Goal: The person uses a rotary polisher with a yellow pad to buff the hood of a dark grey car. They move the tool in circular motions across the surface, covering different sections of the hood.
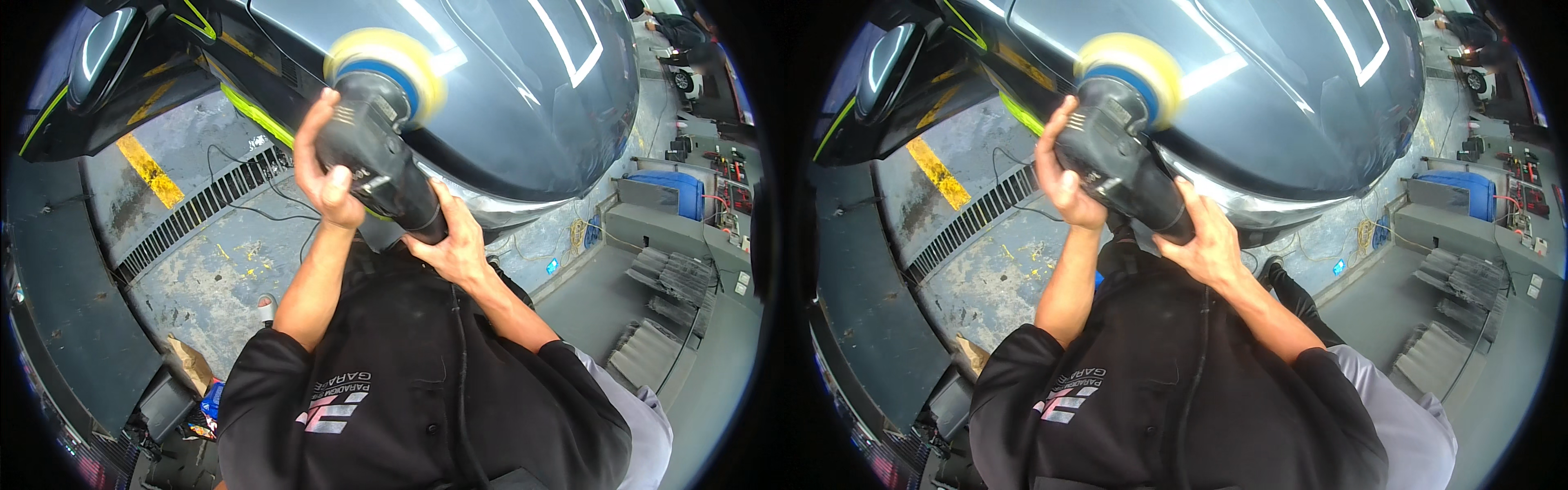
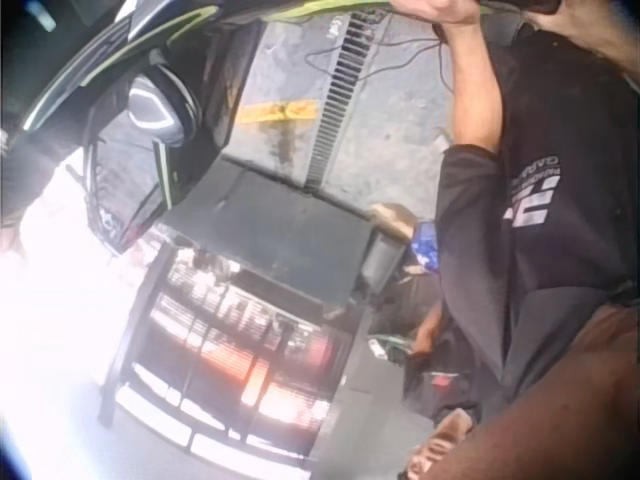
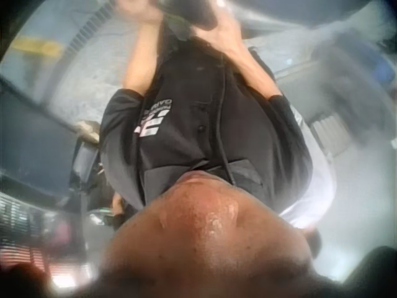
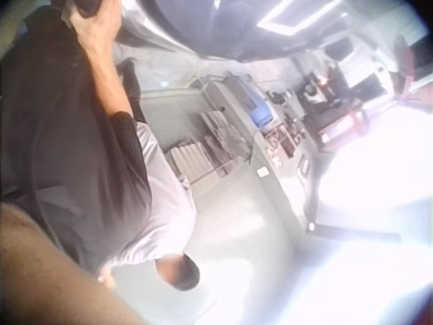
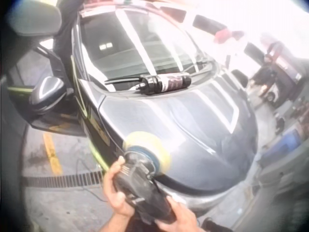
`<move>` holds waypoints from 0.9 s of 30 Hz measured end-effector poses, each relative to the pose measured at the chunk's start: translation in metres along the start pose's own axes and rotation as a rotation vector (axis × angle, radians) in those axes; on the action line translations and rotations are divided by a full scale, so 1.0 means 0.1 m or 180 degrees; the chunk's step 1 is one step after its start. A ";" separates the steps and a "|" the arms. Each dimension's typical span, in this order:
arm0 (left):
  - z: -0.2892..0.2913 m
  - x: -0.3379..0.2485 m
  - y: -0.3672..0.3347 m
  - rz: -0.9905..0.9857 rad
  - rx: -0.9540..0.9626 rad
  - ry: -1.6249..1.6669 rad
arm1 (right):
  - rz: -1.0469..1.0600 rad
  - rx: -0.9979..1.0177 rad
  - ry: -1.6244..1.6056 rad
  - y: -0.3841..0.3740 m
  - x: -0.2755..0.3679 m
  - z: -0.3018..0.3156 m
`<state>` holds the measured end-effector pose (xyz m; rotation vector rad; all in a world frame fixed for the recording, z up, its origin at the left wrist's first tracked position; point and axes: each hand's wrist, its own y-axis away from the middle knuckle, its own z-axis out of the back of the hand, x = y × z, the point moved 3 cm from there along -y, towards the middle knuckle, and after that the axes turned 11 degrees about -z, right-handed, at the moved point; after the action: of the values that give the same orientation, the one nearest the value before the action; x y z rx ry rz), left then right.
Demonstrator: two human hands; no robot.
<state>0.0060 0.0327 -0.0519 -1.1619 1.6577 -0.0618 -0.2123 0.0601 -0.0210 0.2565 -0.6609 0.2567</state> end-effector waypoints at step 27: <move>-1.60 -0.47 1.29 0.0206 0.1223 -0.0456 | -0.0793 -0.0177 -0.0761 1.21 -1.63 0.76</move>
<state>-0.2010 0.0567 -0.0199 -0.8023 1.4757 -0.2400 -0.4177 0.1248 -0.0480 0.3159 -0.8627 -0.0322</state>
